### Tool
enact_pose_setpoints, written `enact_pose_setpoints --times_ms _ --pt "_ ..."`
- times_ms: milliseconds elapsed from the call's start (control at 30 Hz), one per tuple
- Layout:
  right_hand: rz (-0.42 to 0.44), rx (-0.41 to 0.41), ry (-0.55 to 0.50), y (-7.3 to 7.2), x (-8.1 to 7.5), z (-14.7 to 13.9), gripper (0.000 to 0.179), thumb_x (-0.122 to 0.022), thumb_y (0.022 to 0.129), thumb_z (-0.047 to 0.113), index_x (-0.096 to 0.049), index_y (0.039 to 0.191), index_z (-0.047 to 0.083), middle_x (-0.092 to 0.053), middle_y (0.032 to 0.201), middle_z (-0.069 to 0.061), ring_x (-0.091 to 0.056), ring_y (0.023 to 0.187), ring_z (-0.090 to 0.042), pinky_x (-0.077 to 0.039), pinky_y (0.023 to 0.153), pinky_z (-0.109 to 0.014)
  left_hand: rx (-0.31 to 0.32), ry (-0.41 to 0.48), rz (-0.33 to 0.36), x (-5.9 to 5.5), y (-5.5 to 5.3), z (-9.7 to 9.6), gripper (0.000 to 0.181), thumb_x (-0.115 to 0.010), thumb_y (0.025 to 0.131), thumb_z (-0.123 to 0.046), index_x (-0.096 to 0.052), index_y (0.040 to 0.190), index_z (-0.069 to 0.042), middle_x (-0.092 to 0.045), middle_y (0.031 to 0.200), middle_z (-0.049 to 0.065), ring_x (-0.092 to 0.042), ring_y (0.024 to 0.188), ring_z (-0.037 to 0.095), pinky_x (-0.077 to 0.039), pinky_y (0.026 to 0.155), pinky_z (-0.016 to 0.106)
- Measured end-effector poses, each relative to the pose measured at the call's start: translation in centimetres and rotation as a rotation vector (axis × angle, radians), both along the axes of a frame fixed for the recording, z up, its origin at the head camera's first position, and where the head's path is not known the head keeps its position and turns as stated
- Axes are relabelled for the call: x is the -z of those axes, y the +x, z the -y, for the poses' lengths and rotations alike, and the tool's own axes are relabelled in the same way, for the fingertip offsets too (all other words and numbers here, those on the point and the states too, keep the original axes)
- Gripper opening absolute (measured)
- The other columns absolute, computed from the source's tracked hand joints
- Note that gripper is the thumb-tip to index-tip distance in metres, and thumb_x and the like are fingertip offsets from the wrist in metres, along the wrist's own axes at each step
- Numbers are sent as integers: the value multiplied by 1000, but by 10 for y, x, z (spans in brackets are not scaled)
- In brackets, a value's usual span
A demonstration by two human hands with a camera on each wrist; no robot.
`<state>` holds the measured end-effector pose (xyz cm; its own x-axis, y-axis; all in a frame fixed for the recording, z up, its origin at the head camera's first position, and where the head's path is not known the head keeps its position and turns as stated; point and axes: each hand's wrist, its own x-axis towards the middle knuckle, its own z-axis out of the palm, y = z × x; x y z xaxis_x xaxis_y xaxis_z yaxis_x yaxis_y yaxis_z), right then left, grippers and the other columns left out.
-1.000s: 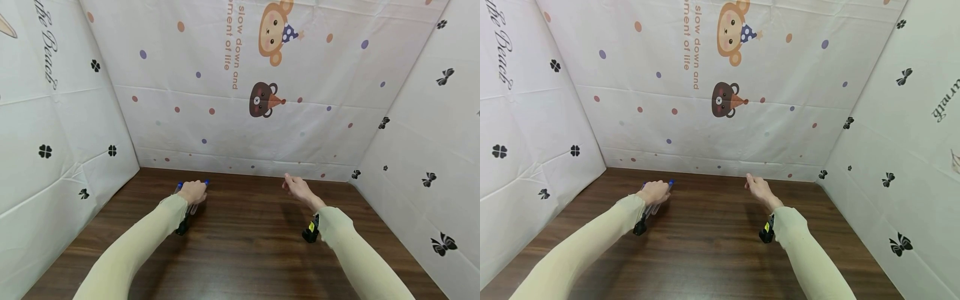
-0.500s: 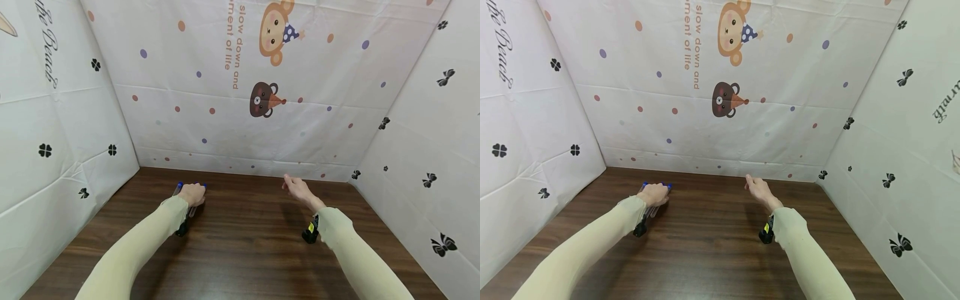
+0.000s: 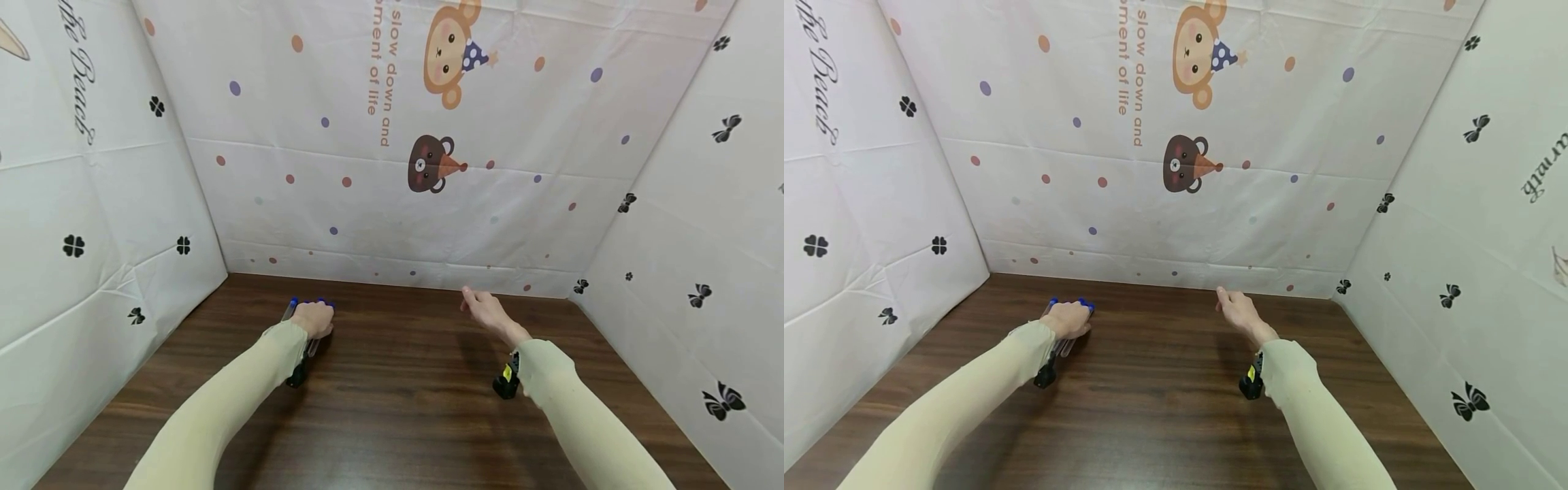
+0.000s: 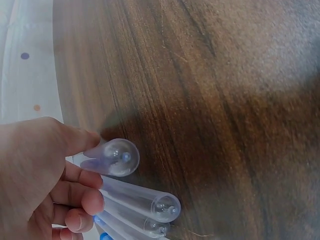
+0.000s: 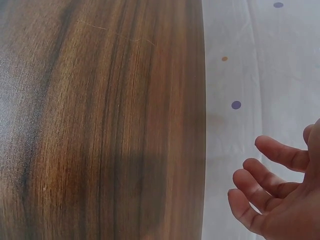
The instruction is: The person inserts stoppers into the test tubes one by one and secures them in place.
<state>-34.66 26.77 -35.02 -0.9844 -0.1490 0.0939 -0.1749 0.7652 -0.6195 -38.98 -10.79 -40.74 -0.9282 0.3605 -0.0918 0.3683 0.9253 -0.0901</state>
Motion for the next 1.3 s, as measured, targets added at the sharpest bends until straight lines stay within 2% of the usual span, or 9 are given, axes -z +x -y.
enact_pose_setpoints --times_ms 167,367,633,900,1000,1233,1300 --pt "-11 -4 17 -1 1 0 55 -25 107 36 -64 99 -1 -58 77 -12 -51 67 -20 -41 63 -30 3 0 10 -2 1 0 22 -59 95 -20 -63 81 -4 -60 79 12 -54 59 20 -48 58 36" --pt "-27 -5 43 -2 1 0 55 -25 107 36 -65 97 -1 -58 74 -11 -50 67 -18 -41 66 -31 -15 -2 19 0 0 -2 22 -58 96 -21 -66 88 -3 -61 79 12 -55 60 20 -49 60 37" --pt "-33 6 62 -2 0 2 55 -25 107 34 -66 96 -1 -55 68 -6 -49 64 -18 -41 65 -31 -3 -9 -21 3 1 -1 22 -57 97 -24 -65 85 -6 -62 80 12 -53 59 19 -50 60 38" --pt "-39 -5 66 -2 2 1 55 -26 107 35 -66 95 -1 -58 73 -16 -49 64 -18 -41 65 -31 5 -21 -36 9 -2 -1 26 -57 97 -24 -64 78 -8 -59 68 8 -52 54 18 -50 57 36" --pt "-47 -8 72 -2 2 1 55 -26 107 34 -66 95 -2 -57 74 -15 -49 66 -19 -41 66 -31 3 -25 -41 9 -2 -1 27 -56 97 -24 -65 78 -7 -58 67 8 -53 54 18 -51 58 37" --pt "-55 -3 79 -3 2 2 55 -26 107 34 -66 92 0 -59 79 -17 -50 68 -20 -41 67 -32 4 -30 -51 8 -1 -1 29 -56 98 -23 -62 73 -8 -58 70 9 -52 54 18 -50 57 37" --pt "-53 -4 78 -3 2 2 55 -26 107 35 -66 93 0 -57 75 -13 -49 66 -19 -41 66 -31 7 -27 -53 9 -1 -1 30 -56 98 -22 -61 72 -8 -59 72 10 -51 55 19 -50 57 37"
